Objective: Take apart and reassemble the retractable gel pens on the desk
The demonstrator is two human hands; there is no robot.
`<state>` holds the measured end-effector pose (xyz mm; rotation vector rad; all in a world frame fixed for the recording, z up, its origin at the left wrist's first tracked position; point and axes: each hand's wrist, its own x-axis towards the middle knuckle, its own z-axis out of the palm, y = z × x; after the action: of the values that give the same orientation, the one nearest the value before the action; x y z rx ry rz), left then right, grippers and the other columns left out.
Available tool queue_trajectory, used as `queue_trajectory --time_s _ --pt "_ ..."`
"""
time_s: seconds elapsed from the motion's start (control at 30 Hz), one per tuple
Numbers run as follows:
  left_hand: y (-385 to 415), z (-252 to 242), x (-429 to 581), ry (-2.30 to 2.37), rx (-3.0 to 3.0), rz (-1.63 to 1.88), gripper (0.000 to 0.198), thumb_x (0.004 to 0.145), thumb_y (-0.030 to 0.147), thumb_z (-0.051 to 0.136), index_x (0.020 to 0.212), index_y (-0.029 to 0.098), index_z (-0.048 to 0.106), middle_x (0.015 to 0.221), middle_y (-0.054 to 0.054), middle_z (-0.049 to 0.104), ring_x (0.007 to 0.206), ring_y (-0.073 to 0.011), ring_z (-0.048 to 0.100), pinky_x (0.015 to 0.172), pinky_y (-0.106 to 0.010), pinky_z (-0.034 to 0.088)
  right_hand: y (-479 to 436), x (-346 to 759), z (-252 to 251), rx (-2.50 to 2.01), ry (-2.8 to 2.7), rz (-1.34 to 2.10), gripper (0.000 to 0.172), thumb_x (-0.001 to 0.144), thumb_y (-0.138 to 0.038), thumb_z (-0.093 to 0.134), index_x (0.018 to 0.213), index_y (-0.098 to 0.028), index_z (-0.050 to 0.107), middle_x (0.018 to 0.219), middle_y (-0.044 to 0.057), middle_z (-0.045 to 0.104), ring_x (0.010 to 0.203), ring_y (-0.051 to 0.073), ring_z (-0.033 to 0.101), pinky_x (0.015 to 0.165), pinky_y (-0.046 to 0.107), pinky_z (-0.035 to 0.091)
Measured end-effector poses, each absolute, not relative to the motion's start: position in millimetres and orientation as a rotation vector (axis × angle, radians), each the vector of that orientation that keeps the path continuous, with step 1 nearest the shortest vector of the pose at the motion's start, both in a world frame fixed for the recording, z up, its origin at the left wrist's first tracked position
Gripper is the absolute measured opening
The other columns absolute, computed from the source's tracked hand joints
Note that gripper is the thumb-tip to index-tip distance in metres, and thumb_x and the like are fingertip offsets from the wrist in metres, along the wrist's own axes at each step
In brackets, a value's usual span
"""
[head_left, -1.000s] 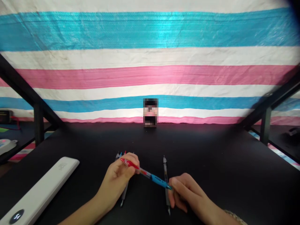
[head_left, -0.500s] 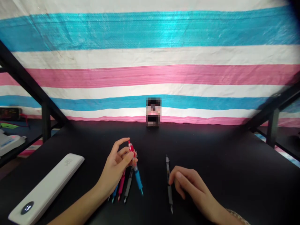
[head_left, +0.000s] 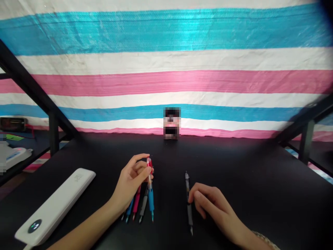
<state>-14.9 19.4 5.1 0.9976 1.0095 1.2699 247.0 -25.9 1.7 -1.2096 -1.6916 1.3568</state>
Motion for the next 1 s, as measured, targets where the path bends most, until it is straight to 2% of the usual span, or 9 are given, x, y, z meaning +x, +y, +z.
queue_trajectory --time_s 0.4,0.6,0.77,1.0 --pt "21.0 3.0 -15.3 1.001 1.045 1.245 0.031 0.083 0.027 0.078 0.108 0.022 0.061 0.079 0.004 0.064 0.066 -0.0135 0.066 0.059 -0.025 0.055 -25.1 247.3 1.5 -1.202 -1.684 1.356 0.053 0.097 -0.063 0.048 0.084 -0.015 0.066 0.057 -0.005 0.041 0.053 0.011 0.038 0.053 0.024 0.029" --pt "22.2 3.1 -15.0 0.951 1.132 1.246 0.036 0.085 0.023 0.075 0.116 0.024 0.056 0.075 0.007 0.061 0.063 -0.011 0.065 0.065 -0.026 0.057 -25.6 246.8 3.6 -1.225 -1.681 1.359 0.051 0.096 -0.063 0.05 0.083 -0.016 0.065 0.058 -0.005 0.041 0.054 0.011 0.038 0.052 0.025 0.029" --pt "24.9 3.1 -15.0 0.969 1.171 1.231 0.029 0.085 0.026 0.076 0.108 0.022 0.058 0.077 0.005 0.063 0.066 -0.0135 0.068 0.062 -0.026 0.058 -26.7 245.6 5.6 -1.228 -1.697 1.347 0.054 0.095 -0.066 0.05 0.082 -0.016 0.064 0.057 -0.005 0.042 0.053 0.011 0.037 0.052 0.025 0.029" --pt "25.9 7.2 -15.1 1.041 1.321 1.204 0.03 0.087 0.031 0.07 0.111 0.022 0.054 0.078 0.003 0.064 0.066 -0.0153 0.068 0.061 -0.028 0.059 -25.6 247.1 2.8 -1.228 -1.707 1.329 0.052 0.094 -0.065 0.051 0.081 -0.016 0.064 0.06 -0.004 0.044 0.054 0.011 0.039 0.053 0.026 0.029"
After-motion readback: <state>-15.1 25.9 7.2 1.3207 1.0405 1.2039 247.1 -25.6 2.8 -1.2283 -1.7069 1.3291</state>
